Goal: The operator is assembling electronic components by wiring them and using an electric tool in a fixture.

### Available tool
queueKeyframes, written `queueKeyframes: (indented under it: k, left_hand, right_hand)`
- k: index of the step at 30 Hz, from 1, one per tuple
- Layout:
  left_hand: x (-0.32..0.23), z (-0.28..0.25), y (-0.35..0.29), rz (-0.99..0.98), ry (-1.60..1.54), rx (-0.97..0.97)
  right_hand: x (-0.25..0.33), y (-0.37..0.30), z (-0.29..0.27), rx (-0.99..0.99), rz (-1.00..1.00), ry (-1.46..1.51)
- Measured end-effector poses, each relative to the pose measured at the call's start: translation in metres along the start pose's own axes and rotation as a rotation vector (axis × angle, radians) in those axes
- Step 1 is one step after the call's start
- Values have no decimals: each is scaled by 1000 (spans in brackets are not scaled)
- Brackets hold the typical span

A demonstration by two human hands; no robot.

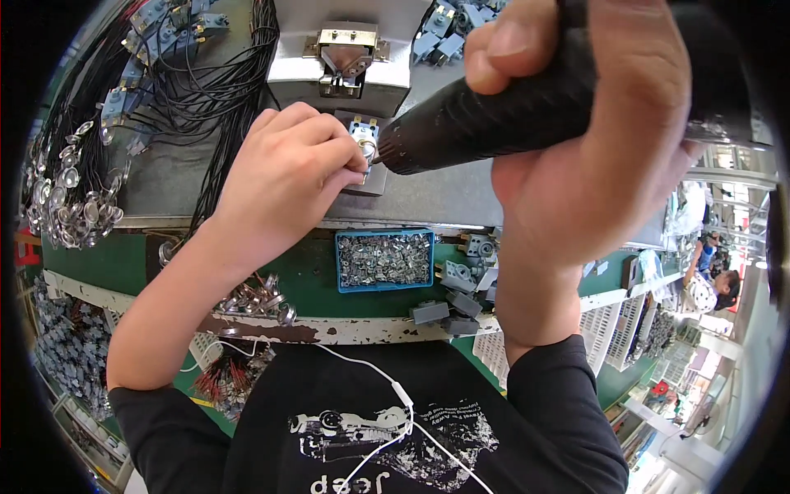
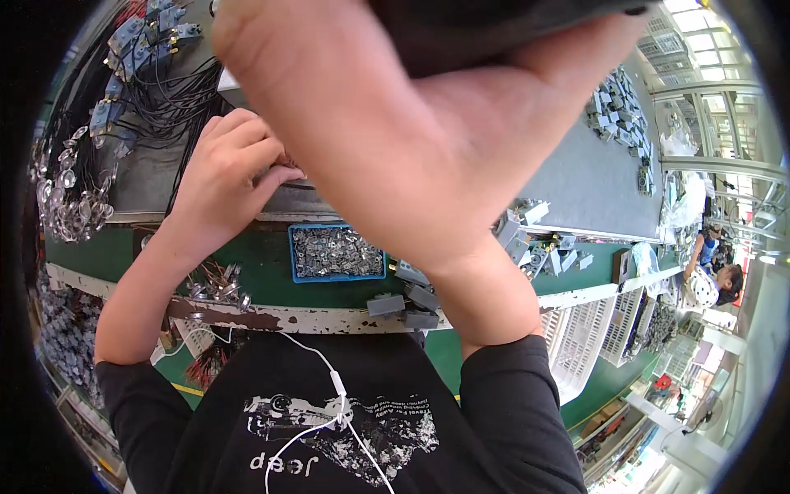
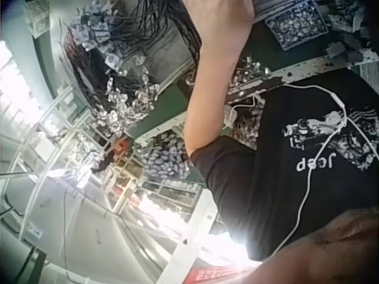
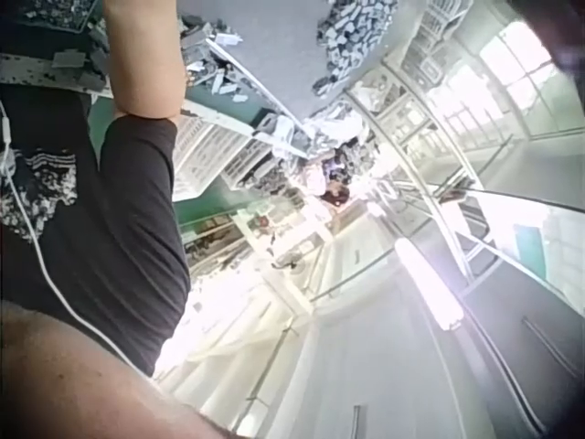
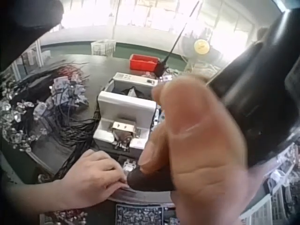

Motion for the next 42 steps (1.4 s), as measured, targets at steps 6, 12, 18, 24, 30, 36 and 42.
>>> queueKeyframes:
  k: [6,12,18,24,30,36,42]
  left_hand:
    - [7,5,2,-104,-112,12]
    - [12,7,1,-153,-138,64]
    - [12,8,0,-165,-147,74]
    - [14,10,-1,-133,-133,38]
    - [18,16,-1,-172,-132,111]
    - [22,17,4,-261,-161,241]
    - [27,20,0,-243,-194,234]
  right_hand:
    - [-7,3,18,67,44,80]
    - [-10,4,32,126,91,162]
    - [-15,5,41,176,140,236]
    - [-17,6,44,220,188,307]
    - [-29,9,53,264,244,378]
    - [-35,7,55,257,265,463]
    - [-27,9,68,234,330,356]
Point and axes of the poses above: each hand's wrist, its own y-axis towards the middle knuckle, its own z-axis out of the palm, x = y × z, the point moved 8 cm from there along y, towards the middle knuckle, and after that the axes turned 6 degrees about x, right-handed, at the moved point
